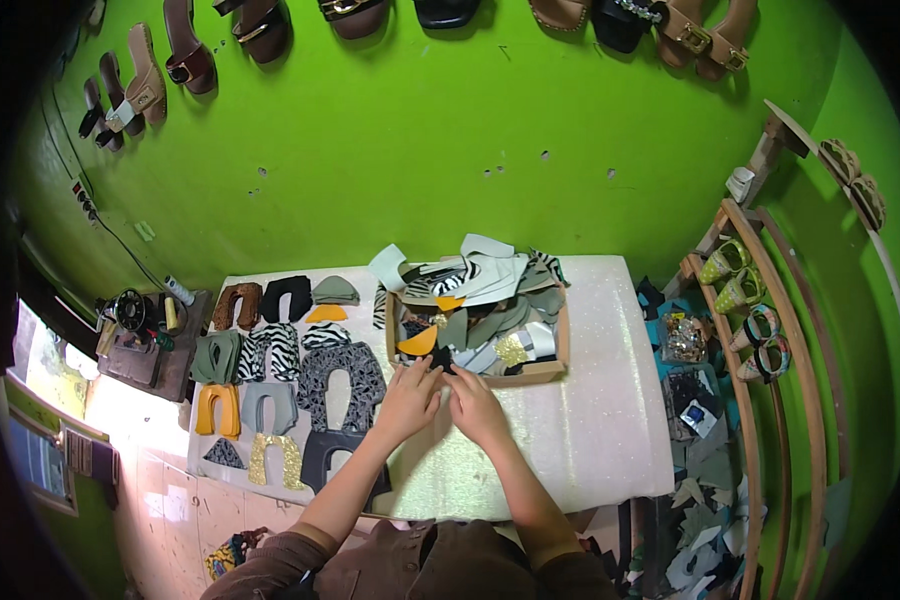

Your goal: Sorting and organizing various patterned shoe upper components from a box onto a workbench.

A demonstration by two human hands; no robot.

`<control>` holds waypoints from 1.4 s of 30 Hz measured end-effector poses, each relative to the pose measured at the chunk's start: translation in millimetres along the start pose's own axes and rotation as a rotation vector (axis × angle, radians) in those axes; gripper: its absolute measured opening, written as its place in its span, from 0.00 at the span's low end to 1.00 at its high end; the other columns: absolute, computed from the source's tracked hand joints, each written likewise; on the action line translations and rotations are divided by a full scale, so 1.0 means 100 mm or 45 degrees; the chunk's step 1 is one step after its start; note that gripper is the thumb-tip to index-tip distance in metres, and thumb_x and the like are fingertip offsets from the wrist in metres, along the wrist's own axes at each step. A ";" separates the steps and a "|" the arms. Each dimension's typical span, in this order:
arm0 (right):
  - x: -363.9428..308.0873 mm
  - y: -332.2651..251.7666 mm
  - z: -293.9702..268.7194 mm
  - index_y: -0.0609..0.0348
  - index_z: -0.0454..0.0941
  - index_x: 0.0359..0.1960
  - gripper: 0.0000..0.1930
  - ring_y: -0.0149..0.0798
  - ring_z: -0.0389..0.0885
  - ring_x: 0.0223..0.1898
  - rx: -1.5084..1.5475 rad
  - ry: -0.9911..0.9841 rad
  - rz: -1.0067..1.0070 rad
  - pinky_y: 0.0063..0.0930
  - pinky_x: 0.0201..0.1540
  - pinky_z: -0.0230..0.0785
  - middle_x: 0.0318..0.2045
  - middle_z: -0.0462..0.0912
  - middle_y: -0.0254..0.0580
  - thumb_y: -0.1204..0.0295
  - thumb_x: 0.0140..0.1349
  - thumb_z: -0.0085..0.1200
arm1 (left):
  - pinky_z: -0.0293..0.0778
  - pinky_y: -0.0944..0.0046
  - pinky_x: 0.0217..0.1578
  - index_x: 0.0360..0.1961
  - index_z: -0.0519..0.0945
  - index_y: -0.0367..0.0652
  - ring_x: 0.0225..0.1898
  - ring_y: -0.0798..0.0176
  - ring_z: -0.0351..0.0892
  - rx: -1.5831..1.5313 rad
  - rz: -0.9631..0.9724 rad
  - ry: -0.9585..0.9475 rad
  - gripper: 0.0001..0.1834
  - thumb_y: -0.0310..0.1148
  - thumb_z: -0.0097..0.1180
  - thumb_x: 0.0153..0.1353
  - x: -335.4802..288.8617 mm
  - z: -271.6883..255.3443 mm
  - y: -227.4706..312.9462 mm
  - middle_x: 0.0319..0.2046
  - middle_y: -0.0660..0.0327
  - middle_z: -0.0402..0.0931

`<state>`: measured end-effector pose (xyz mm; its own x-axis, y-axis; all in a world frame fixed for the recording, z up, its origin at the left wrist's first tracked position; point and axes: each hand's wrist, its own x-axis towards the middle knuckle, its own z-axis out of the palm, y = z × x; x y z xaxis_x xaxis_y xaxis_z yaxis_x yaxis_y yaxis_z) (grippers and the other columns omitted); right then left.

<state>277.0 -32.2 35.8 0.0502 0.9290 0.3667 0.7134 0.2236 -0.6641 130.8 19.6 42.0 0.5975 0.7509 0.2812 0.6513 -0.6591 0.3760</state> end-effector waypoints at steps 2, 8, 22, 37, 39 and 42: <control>-0.02 0.11 -0.13 0.59 0.73 0.46 0.15 0.50 0.69 0.52 -0.017 -0.050 0.014 0.37 0.52 0.64 0.50 0.72 0.48 0.75 0.56 0.45 | 0.55 0.47 0.58 0.53 0.70 0.42 0.59 0.50 0.62 0.009 0.019 0.000 0.24 0.35 0.51 0.54 0.10 0.05 0.11 0.55 0.49 0.64; -0.11 0.31 -0.32 0.59 0.73 0.46 0.15 0.49 0.69 0.52 -0.028 -0.127 -0.062 0.37 0.53 0.63 0.49 0.72 0.49 0.75 0.56 0.45 | 0.56 0.47 0.58 0.52 0.71 0.43 0.59 0.49 0.62 0.003 -0.007 0.009 0.22 0.37 0.51 0.54 0.24 0.26 0.27 0.55 0.50 0.64; 0.17 0.56 -0.55 0.61 0.77 0.39 0.11 0.45 0.72 0.44 0.062 0.035 -0.121 0.33 0.46 0.66 0.39 0.75 0.43 0.78 0.54 0.47 | 0.59 0.48 0.55 0.50 0.72 0.42 0.52 0.48 0.67 -0.026 -0.183 0.033 0.21 0.37 0.51 0.55 0.38 0.12 0.16 0.52 0.50 0.67; 1.52 1.24 -0.60 0.58 0.77 0.38 0.10 0.46 0.71 0.44 -0.299 0.189 -0.119 0.37 0.48 0.62 0.38 0.77 0.41 0.76 0.53 0.49 | 0.70 0.56 0.43 0.42 0.74 0.37 0.43 0.50 0.74 0.017 -0.058 0.144 0.16 0.34 0.53 0.53 1.72 0.47 -0.14 0.41 0.52 0.74; 1.60 1.38 -0.60 0.57 0.77 0.39 0.11 0.45 0.70 0.46 -0.317 0.154 -0.088 0.37 0.50 0.62 0.40 0.77 0.40 0.75 0.52 0.50 | 0.70 0.55 0.42 0.43 0.73 0.38 0.42 0.50 0.74 0.004 -0.053 0.129 0.18 0.36 0.55 0.53 1.84 0.54 -0.18 0.41 0.52 0.74; 1.64 1.47 -0.54 0.56 0.76 0.43 0.14 0.45 0.68 0.50 -0.332 0.021 -0.097 0.37 0.54 0.59 0.45 0.75 0.40 0.73 0.52 0.51 | 0.71 0.56 0.43 0.48 0.71 0.40 0.43 0.50 0.75 0.127 -0.045 0.062 0.25 0.41 0.58 0.50 1.90 0.68 -0.36 0.44 0.52 0.73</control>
<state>427.7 137.2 33.8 -0.0007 0.9068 0.4216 0.8715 0.2073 -0.4445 252.8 182.5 21.9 0.5512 0.7735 0.3130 0.7164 -0.6310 0.2978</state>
